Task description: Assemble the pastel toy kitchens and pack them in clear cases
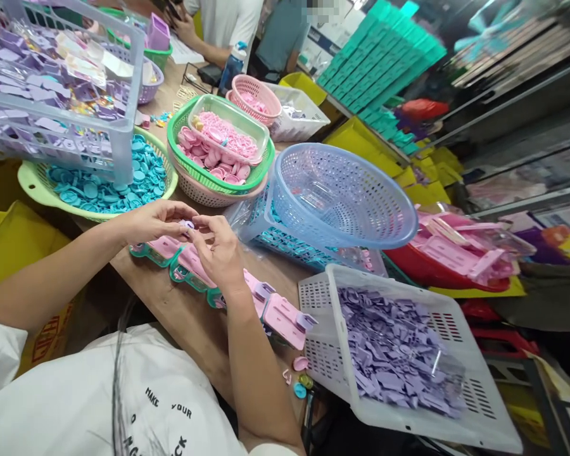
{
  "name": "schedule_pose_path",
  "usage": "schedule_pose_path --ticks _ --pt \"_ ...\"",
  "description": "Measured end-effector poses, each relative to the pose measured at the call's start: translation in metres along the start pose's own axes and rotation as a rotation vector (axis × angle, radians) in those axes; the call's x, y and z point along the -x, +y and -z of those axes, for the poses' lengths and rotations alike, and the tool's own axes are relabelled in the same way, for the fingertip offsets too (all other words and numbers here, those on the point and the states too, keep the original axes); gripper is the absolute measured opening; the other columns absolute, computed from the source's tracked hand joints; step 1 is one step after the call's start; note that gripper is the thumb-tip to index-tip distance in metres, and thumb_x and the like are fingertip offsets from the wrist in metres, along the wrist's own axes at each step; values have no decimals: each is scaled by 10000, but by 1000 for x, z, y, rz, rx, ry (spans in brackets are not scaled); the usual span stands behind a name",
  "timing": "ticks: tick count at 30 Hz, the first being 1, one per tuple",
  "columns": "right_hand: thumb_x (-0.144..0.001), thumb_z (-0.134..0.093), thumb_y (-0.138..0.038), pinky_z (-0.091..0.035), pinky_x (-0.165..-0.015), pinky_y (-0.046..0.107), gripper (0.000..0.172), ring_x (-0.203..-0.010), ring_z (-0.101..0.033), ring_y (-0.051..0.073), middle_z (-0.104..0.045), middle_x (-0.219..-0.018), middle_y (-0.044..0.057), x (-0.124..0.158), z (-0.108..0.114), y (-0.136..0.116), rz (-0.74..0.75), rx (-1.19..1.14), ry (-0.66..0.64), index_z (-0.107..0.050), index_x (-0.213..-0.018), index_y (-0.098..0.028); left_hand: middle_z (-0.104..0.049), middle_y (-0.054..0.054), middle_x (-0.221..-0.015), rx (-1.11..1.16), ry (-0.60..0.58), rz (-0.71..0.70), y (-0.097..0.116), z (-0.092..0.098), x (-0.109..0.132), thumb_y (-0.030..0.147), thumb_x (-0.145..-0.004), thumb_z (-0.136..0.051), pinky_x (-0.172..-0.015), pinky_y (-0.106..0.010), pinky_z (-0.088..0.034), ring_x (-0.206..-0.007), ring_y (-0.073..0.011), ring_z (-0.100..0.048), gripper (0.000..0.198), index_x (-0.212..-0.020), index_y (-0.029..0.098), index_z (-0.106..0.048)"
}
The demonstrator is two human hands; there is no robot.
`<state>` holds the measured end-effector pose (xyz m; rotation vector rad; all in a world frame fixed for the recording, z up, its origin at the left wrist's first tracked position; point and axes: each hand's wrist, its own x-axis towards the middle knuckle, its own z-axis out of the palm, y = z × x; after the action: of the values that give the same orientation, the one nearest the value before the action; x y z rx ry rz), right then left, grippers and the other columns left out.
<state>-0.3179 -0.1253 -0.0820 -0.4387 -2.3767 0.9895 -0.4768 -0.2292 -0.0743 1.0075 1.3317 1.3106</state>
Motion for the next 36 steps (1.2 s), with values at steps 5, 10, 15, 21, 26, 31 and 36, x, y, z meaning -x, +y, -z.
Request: schedule_pose_path --ticks 5,10,15,21,26,31,36 --pt "-928 -616 -302 -531 -830 326 239 -899 -628 183 -649 -1037 71 -14 -5 -9 90 93 -88 -665 -1141 -204 -718 -112 -1109 -256 70 51 16 10 -2 45 -806 -579 -704 -253 -569 -797 -147 -723 544 -1338 100 -484" --pt "-892 -628 -337 -503 -682 285 138 -771 -591 159 -640 -920 49 -25 -4 -12 38 109 -140 -608 -919 -203 -721 -88 -1139 -543 -14 14 34 19 4 16 -781 -551 -600 -182 -494 -736 -112 -693 578 -1348 119 -507" --pt "-838 -651 -391 -457 -611 256 226 -662 -538 120 -593 -806 -9 -27 -7 -2 -121 -26 -218 -513 -886 -218 -735 -33 -970 -822 5 -90 31 22 0 35 -752 -562 -606 -159 -434 -762 -105 -658 329 -1053 132 -656" --pt "-813 -705 -486 -474 -682 271 381 -742 -546 134 -597 -845 -3 -28 -8 6 -160 -204 -231 -568 -1031 -206 -706 -27 -859 -621 69 -110 19 26 -4 87 -754 -573 -612 -188 -458 -729 -121 -662 250 -995 127 -626" --pt "-836 -702 -505 -449 -655 277 344 -681 -515 132 -565 -765 -18 -30 -1 1 -97 -172 -236 -631 -974 -198 -711 -30 -868 -491 187 -72 12 33 -2 165 -737 -697 -644 -206 -491 -732 -128 -671 266 -987 128 -614" --pt "-836 -741 -372 -421 -678 302 210 -703 -524 168 -566 -778 17 -30 -12 1 70 376 -186 -624 -818 -198 -711 -45 -713 -448 119 127 11 32 5 344 -880 -616 -587 -231 -491 -650 -159 -681 230 -865 126 -685" --pt "-871 -711 -353 -479 -717 315 184 -743 -583 186 -614 -853 48 -29 -15 7 97 346 -396 -696 -954 -189 -736 -47 -700 -581 109 208 1 28 2 238 -817 -667 -524 -203 -448 -577 -136 -654 139 -861 118 -719"
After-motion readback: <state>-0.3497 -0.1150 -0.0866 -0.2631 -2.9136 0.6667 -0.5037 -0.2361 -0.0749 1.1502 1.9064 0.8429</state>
